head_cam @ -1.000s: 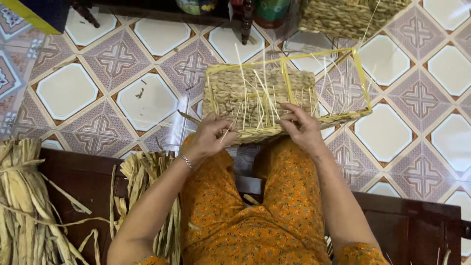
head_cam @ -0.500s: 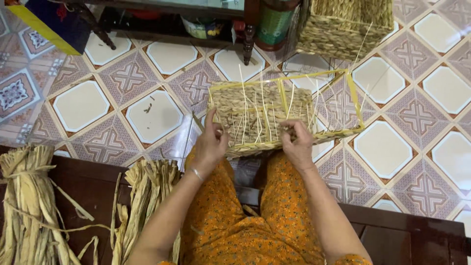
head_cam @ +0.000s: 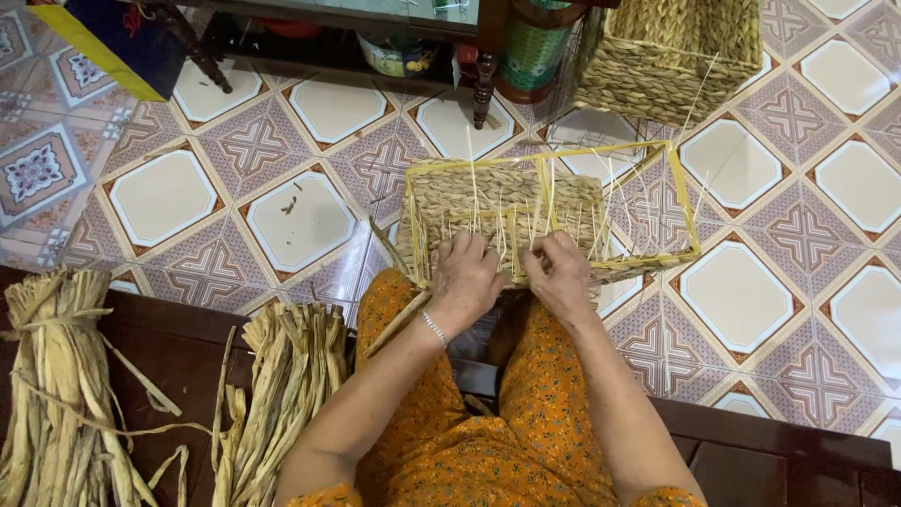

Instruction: The person weaves dried plant fibers into a rectangular mat and trims the excess with scissors before securing the mat to a yellow frame by weaving additional fibers around it.

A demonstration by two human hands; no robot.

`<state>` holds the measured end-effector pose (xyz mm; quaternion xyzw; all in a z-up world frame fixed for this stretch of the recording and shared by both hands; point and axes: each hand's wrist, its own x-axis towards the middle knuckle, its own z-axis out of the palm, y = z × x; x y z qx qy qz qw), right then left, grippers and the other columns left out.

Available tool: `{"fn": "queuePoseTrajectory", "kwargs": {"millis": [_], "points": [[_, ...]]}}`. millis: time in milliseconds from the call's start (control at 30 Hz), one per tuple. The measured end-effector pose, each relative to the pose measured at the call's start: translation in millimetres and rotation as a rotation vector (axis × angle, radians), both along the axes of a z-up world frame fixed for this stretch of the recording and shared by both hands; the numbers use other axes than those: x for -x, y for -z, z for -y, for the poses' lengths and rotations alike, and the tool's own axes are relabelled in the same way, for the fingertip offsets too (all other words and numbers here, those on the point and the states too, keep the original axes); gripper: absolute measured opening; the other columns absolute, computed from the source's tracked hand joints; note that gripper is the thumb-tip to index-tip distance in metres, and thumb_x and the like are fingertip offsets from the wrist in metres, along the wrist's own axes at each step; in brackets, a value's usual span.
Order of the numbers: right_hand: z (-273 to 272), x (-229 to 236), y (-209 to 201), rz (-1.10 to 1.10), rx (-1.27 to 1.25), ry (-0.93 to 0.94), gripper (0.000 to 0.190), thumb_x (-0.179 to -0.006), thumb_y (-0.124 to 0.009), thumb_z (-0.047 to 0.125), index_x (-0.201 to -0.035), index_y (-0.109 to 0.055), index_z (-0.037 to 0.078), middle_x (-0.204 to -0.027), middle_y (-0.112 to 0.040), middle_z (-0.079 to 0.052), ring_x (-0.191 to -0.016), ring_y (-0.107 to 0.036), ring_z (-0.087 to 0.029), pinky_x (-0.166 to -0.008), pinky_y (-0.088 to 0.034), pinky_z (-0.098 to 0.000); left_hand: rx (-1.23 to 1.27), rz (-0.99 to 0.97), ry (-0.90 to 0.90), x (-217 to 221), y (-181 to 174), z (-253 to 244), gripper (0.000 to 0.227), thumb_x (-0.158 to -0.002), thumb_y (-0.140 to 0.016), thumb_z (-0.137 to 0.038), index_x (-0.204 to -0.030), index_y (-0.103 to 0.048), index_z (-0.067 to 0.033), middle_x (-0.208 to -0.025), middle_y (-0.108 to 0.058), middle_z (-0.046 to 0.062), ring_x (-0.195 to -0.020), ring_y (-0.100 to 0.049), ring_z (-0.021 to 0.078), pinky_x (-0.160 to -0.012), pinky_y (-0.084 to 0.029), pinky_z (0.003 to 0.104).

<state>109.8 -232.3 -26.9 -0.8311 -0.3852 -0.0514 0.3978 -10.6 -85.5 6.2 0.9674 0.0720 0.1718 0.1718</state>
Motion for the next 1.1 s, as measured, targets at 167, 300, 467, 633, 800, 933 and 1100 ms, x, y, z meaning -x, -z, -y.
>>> {"fn": "queuePoseTrajectory", "kwargs": {"millis": [167, 300, 467, 633, 800, 933, 1100], "points": [[7, -14, 28, -0.010, -0.002, -0.044, 0.010, -0.095, -0.068, 0.016, -0.096, -0.064, 0.007, -0.090, -0.064, -0.004, -0.063, -0.060, -0.009, -0.048, -0.051, -0.0213, 0.159, -0.286, -0.015, -18, 28, -13, 0.032, -0.091, -0.073, -0.026, -0.112, -0.066, -0.0030, -0.082, -0.063, 0.008, -0.087, -0.053, 0.0233, -0.087, -0.041, 0.043], [8, -9, 19, -0.140, 0.041, 0.028, 0.019, -0.093, -0.072, 0.019, -0.107, -0.063, 0.008, -0.082, -0.068, -0.004, -0.058, -0.060, -0.008, -0.049, -0.051, -0.0242, 0.590, -0.035, -0.029, -20, 67, -18, 0.011, -0.079, -0.066, -0.010, -0.090, -0.066, -0.0088, -0.082, -0.066, 0.003, -0.078, -0.060, 0.0155, -0.080, -0.049, 0.036], [3, -4, 9, -0.106, 0.101, 0.077, 0.036, -0.089, -0.077, 0.019, -0.117, -0.060, 0.005, -0.077, -0.068, -0.007, -0.056, -0.060, -0.010, -0.050, -0.053, -0.0257, 0.584, -0.008, -0.093, -18, 41, -12, 0.012, -0.078, -0.067, -0.012, -0.083, -0.058, -0.0057, -0.075, -0.060, 0.004, -0.066, -0.058, 0.0172, -0.064, -0.051, 0.037], [4, 0, 1, -0.068, 0.036, 0.059, 0.048, -0.085, -0.079, 0.015, -0.126, -0.057, 0.001, -0.090, -0.070, -0.007, -0.058, -0.063, -0.010, -0.053, -0.055, -0.0272, 0.780, 0.096, -0.222, -35, 32, -21, 0.023, -0.097, -0.058, -0.030, -0.108, -0.064, -0.0105, -0.062, -0.064, -0.005, -0.042, -0.054, 0.0064, -0.033, -0.044, 0.025], [2, -1, 2, -0.072, 0.022, 0.079, 0.049, -0.085, -0.081, 0.014, -0.128, -0.059, 0.006, -0.092, -0.071, -0.006, -0.057, -0.061, -0.009, -0.050, -0.053, -0.0246, 0.756, 0.079, -0.156, -47, 63, -49, 0.026, -0.104, -0.055, -0.032, -0.113, -0.071, -0.0126, -0.065, -0.067, -0.003, -0.044, -0.059, 0.0043, -0.034, -0.046, 0.021], [-2, 2, 2, -0.182, -0.009, 0.119, 0.048, -0.083, -0.083, 0.015, -0.127, -0.063, 0.013, -0.088, -0.073, -0.003, -0.056, -0.060, -0.009, -0.050, -0.052, -0.0247, 0.011, 0.053, -0.073, -56, 66, -61, 0.039, -0.102, -0.055, -0.023, -0.136, -0.063, -0.0065, -0.045, -0.057, 0.004, -0.035, -0.050, 0.0132, -0.031, -0.039, 0.027], [0, -2, 7, -0.067, 0.067, 0.103, 0.058, -0.084, -0.084, 0.022, -0.134, -0.057, 0.007, -0.095, -0.070, -0.007, -0.064, -0.066, -0.007, -0.055, -0.060, -0.0227, 0.303, -0.195, -0.140, -54, 9, -65, 0.057, -0.096, -0.063, -0.052, -0.123, -0.063, -0.0014, -0.053, -0.052, 0.001, -0.041, -0.046, 0.0136, -0.036, -0.041, 0.027]]}}
